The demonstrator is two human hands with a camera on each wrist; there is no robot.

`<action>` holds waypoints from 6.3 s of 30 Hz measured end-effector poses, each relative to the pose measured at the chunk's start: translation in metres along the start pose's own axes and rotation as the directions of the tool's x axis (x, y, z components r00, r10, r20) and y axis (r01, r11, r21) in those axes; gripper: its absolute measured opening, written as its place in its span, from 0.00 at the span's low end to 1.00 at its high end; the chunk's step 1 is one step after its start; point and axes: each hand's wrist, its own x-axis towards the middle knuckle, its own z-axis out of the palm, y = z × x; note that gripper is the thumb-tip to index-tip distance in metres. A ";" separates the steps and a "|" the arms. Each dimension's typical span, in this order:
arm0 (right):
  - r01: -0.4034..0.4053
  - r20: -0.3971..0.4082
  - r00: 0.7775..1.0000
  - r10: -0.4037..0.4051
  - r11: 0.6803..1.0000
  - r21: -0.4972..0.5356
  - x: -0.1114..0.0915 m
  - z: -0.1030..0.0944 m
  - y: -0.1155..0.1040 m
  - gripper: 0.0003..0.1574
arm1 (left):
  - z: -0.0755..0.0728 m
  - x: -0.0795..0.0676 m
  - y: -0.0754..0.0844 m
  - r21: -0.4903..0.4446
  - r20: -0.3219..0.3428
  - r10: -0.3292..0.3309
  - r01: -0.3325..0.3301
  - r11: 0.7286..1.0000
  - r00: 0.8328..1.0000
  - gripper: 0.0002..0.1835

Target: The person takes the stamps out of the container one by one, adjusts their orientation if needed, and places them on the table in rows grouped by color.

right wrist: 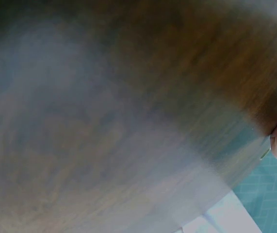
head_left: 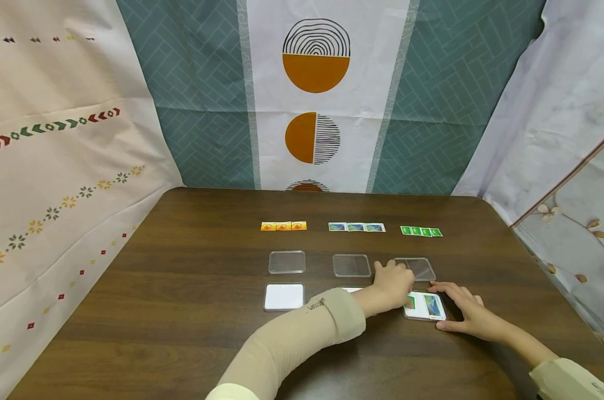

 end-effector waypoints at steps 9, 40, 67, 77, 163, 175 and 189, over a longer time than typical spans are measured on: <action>0.010 -0.016 1.000 -0.011 1.000 -0.021 0.001 -0.001 0.000 0.43 | -0.001 0.004 0.006 -0.032 0.091 -0.072 0.075 0.997 0.993 0.12; -0.011 0.008 1.000 0.011 1.000 0.010 -0.001 0.000 0.001 0.42 | -0.004 0.006 -0.004 -0.120 0.008 -0.033 0.034 0.992 0.999 0.09; 0.007 -0.007 1.000 -0.007 1.000 0.001 0.001 -0.001 0.002 0.42 | -0.033 0.041 -0.046 -0.405 -0.097 -0.118 0.069 0.912 0.988 0.05; 0.007 0.024 1.000 -0.008 1.000 0.025 0.008 0.005 0.002 0.43 | -0.041 0.071 -0.067 -0.448 -0.123 -0.263 0.183 0.875 0.957 0.04; -0.016 0.028 0.999 0.016 1.000 0.007 0.002 -0.001 0.001 0.42 | 0.003 0.148 -0.061 -0.179 -0.009 -0.327 0.320 0.930 0.945 0.21; -0.041 0.041 0.998 0.040 0.999 0.028 0.000 -0.002 0.001 0.43 | -0.016 0.134 -0.055 -0.183 -0.002 -0.273 0.268 0.946 0.962 0.24; -0.015 0.022 1.000 0.015 1.000 0.021 0.003 -0.002 0.005 0.43 | -0.019 0.119 -0.075 -0.148 0.007 -0.285 0.283 0.948 0.958 0.16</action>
